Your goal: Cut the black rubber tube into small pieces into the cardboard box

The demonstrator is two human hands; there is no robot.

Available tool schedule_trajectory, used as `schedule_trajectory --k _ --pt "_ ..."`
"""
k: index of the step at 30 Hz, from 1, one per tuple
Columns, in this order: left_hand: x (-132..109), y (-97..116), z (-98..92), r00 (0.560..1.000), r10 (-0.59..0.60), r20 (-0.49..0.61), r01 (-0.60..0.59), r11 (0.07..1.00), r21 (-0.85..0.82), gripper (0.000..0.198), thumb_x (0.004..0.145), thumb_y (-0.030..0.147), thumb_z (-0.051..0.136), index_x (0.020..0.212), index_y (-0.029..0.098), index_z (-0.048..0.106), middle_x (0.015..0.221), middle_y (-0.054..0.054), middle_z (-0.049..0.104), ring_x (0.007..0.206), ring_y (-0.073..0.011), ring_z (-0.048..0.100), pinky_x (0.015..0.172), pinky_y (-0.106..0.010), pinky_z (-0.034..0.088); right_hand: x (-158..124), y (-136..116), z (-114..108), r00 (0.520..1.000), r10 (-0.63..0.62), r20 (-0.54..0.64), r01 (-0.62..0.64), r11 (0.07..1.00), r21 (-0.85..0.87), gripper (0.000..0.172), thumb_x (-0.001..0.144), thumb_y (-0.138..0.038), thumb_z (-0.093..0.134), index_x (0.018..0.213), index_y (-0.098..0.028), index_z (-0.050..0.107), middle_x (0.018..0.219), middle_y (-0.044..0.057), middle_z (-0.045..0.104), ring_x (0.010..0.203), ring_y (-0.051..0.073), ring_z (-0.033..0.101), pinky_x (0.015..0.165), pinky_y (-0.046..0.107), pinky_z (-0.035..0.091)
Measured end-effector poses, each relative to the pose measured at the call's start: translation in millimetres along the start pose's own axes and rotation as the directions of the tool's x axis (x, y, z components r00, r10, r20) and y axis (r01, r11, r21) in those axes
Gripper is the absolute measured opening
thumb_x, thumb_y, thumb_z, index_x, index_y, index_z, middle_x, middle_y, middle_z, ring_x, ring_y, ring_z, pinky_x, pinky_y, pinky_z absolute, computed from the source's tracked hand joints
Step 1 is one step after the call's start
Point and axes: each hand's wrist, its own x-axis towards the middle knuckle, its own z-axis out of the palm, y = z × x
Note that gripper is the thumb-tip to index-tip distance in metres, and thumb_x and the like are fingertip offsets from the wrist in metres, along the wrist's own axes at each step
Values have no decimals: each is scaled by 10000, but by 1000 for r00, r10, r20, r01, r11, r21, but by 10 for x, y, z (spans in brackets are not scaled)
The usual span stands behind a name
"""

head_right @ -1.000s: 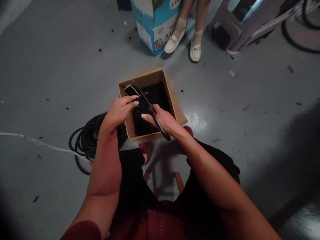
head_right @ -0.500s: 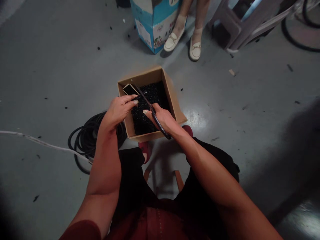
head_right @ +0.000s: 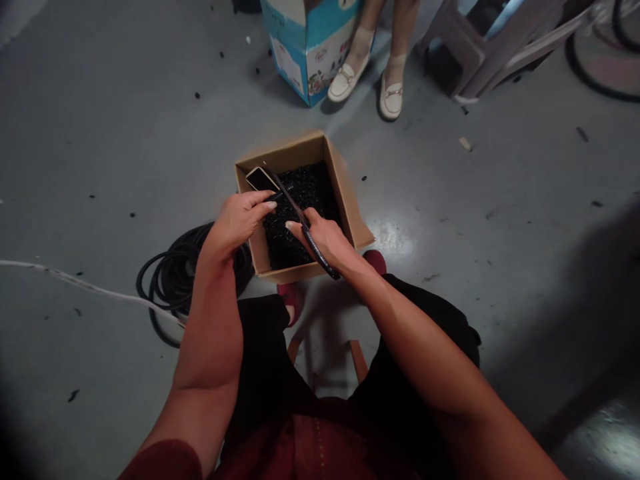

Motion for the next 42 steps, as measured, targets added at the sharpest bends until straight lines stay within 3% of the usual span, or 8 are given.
schedule_trajectory --k 14,21,28,34,37,42 --pt "-10 -50 -29 999 7 41 -7 1000 6 302 848 264 478 997 178 727 1025 -67 717 980 -215 622 910 -325 444 -3 9 22 1000 -18 19 19 999 -49 392 893 -582 380 942 -224 531 730 62 609 680 237 570 577 296 334" --pt "-34 -56 -99 995 -18 99 15 1000 23 301 824 252 471 952 159 727 933 -59 714 847 -197 606 816 -313 446 12 30 61 998 -34 46 38 996 -76 384 895 -572 368 936 -225 529 715 62 598 672 234 564 590 296 323" --pt "-34 -82 -120 987 -32 157 23 998 60 294 813 248 470 905 135 725 747 -31 657 697 -156 541 708 -281 422 3 32 111 997 -40 70 47 995 -94 346 899 -538 369 920 -225 515 744 62 611 662 214 558 576 279 305" --pt "-3 -158 -89 989 -58 139 46 995 90 266 804 237 485 861 147 728 668 -32 624 682 -163 539 695 -280 424 -20 8 130 998 -9 56 18 986 -165 347 912 -533 365 905 -223 521 751 76 626 709 237 598 579 275 302" --pt "8 -195 -72 986 -57 154 40 993 110 258 803 226 484 831 145 726 668 -43 630 682 -166 542 686 -272 423 -16 17 135 998 -6 68 18 984 -179 362 903 -558 381 888 -225 523 735 73 624 726 249 606 585 277 309" --pt "0 -158 -62 990 -58 129 50 997 66 304 827 239 476 978 148 724 836 -65 695 750 -168 567 725 -276 437 15 46 64 1000 -20 -8 19 995 -97 366 893 -565 393 913 -228 536 766 57 628 710 229 592 593 285 340"
